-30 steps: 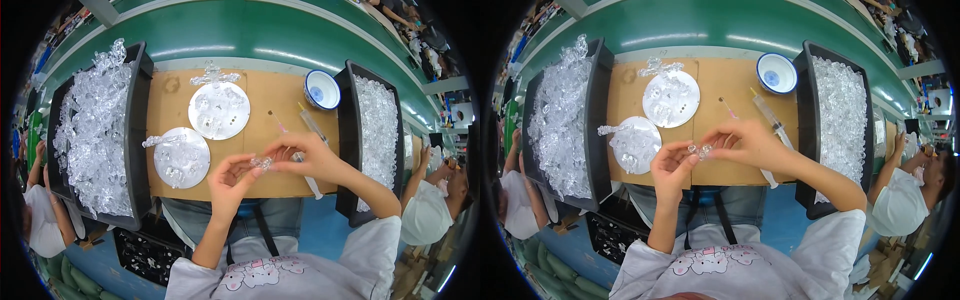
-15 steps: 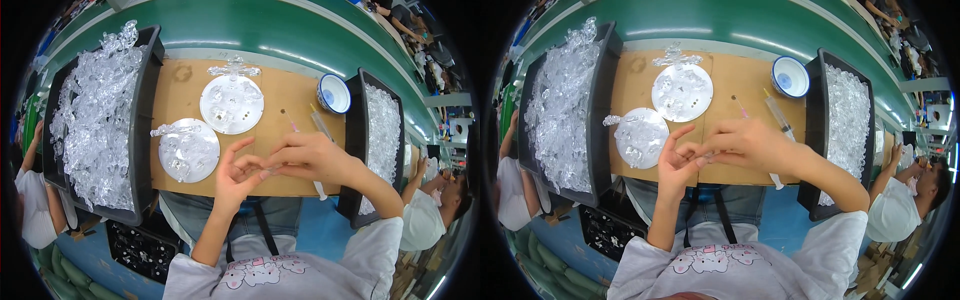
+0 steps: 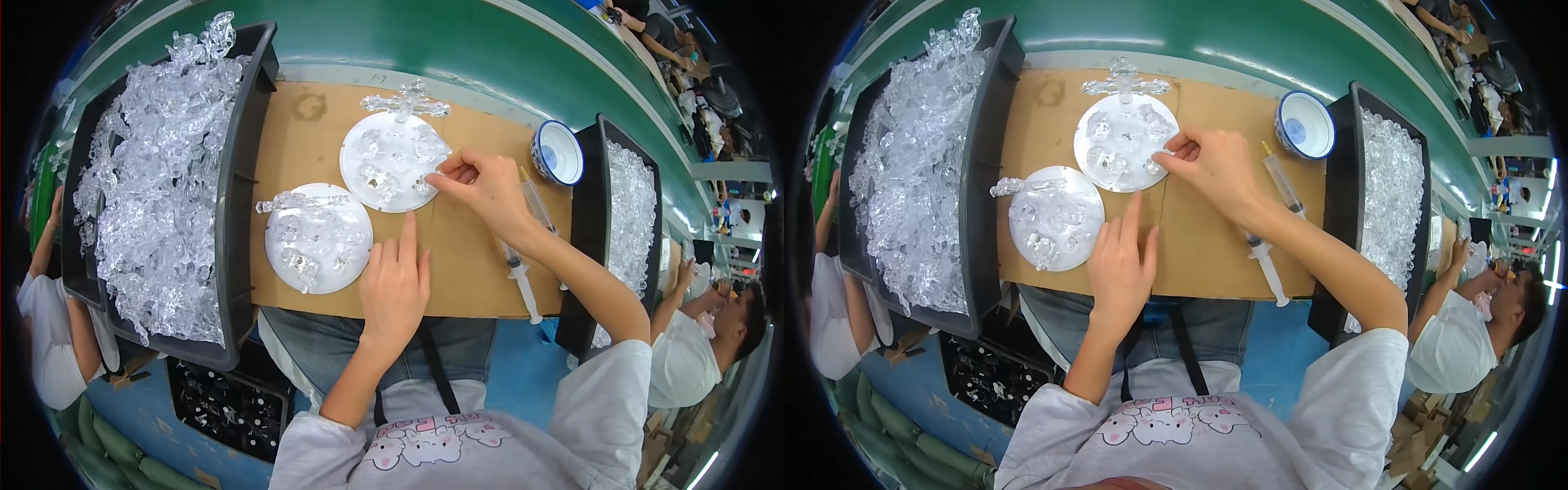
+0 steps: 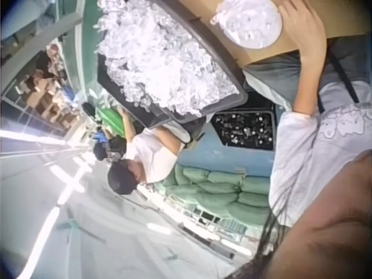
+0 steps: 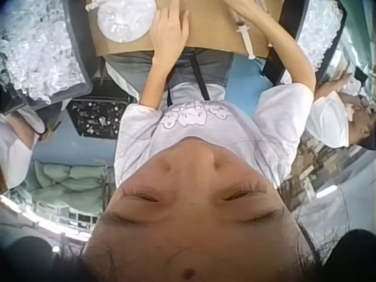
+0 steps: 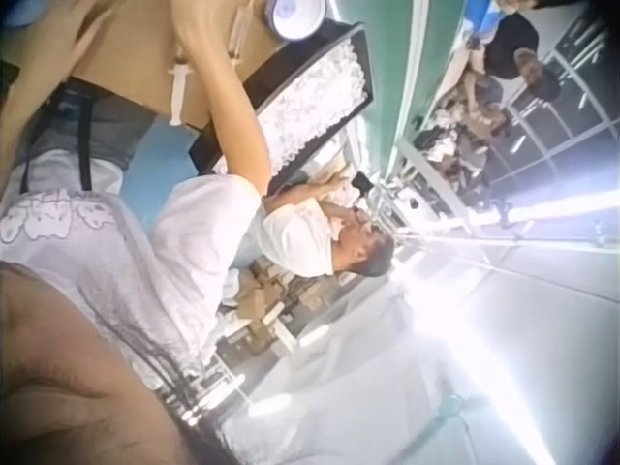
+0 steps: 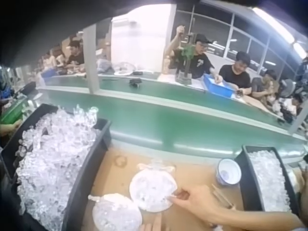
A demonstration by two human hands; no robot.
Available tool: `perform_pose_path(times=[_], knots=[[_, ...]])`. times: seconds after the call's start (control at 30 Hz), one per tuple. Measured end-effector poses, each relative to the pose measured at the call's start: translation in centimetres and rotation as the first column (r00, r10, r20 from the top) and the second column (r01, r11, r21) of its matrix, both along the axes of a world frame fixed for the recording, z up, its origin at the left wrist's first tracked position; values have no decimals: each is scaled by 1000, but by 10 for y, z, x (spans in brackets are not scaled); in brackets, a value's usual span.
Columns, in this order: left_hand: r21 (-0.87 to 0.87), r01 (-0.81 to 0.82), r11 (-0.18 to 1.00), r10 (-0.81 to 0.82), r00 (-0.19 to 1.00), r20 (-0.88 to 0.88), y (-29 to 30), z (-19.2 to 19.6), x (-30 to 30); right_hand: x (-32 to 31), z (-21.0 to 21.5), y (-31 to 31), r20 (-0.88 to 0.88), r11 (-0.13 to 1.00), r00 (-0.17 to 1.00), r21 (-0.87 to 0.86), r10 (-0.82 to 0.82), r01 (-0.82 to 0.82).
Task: Assemble decorative crystal-like components on a base plate using a syringe to apply adhesive on an industrial assembly line.
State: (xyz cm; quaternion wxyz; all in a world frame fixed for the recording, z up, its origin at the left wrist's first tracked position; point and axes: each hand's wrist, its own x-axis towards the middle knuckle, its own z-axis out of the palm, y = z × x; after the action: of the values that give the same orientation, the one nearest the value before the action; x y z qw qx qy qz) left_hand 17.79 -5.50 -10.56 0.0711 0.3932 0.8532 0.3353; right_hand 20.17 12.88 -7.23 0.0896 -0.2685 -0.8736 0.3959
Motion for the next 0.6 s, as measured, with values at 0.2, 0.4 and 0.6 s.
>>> perform_pose_path(times=[0.2, 0.4, 0.6], knots=[[-33, -2, 999, 3, 1000, 21, 9, -2, -12, -9, 2, -3, 30, 996, 999, -75, -45, 47], [-208, 30, 978, -31, 1000, -1, 19, -3, -18, -9, 0, -5, 42, 974, 996, -211, -79, 86], [-240, 43, 970, -51, 998, -28, 23, -4, -13, 21, 16, -13, 68, 991, 997, 129, -37, 28]])
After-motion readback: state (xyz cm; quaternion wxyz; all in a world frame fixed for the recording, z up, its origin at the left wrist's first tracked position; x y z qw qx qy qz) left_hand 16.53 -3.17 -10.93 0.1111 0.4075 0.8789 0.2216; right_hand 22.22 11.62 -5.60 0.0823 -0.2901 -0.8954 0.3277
